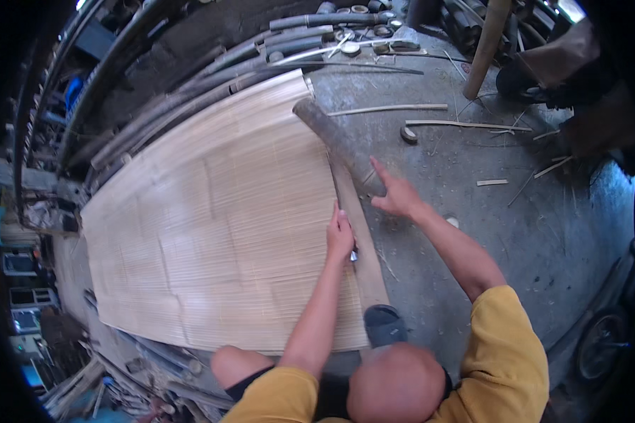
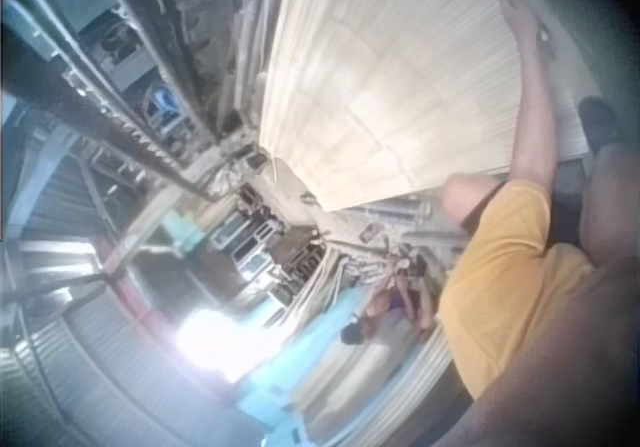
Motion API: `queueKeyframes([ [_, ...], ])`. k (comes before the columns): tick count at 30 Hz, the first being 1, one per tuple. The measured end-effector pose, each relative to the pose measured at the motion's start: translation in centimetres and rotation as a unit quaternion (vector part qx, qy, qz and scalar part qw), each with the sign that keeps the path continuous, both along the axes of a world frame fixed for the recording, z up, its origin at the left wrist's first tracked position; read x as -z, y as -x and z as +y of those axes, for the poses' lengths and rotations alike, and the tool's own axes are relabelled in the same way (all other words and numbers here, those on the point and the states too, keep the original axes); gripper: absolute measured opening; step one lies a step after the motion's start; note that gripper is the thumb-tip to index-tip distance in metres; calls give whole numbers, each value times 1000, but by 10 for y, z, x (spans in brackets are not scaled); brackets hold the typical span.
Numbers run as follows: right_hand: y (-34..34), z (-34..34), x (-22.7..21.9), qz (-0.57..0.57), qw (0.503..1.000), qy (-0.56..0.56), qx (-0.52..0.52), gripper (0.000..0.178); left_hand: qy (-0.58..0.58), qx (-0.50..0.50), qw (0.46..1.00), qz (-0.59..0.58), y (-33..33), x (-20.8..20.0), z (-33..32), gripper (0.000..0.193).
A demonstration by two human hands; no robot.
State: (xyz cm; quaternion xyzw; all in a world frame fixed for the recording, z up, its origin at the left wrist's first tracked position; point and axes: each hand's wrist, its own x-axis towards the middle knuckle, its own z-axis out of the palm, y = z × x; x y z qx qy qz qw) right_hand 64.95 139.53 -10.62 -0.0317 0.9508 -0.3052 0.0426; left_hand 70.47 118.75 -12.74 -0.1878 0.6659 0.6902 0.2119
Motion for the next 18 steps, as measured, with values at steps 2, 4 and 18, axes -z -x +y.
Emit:
queueKeyframes([
  [2, 36, -30, -70, -74, 991, 109, 10, 100, 25, -24, 999, 20, 18, 0, -27, 55],
  [4, 23, -42, -119, -146, 968, 198, 39, 100, 34, -25, 999, 7, 5, 0, -27, 55],
  [18, 42, -5, -280, 435, 779, 447, -70, 80, 59, 10, 998, 7, -6, -4, -19, 55],
])
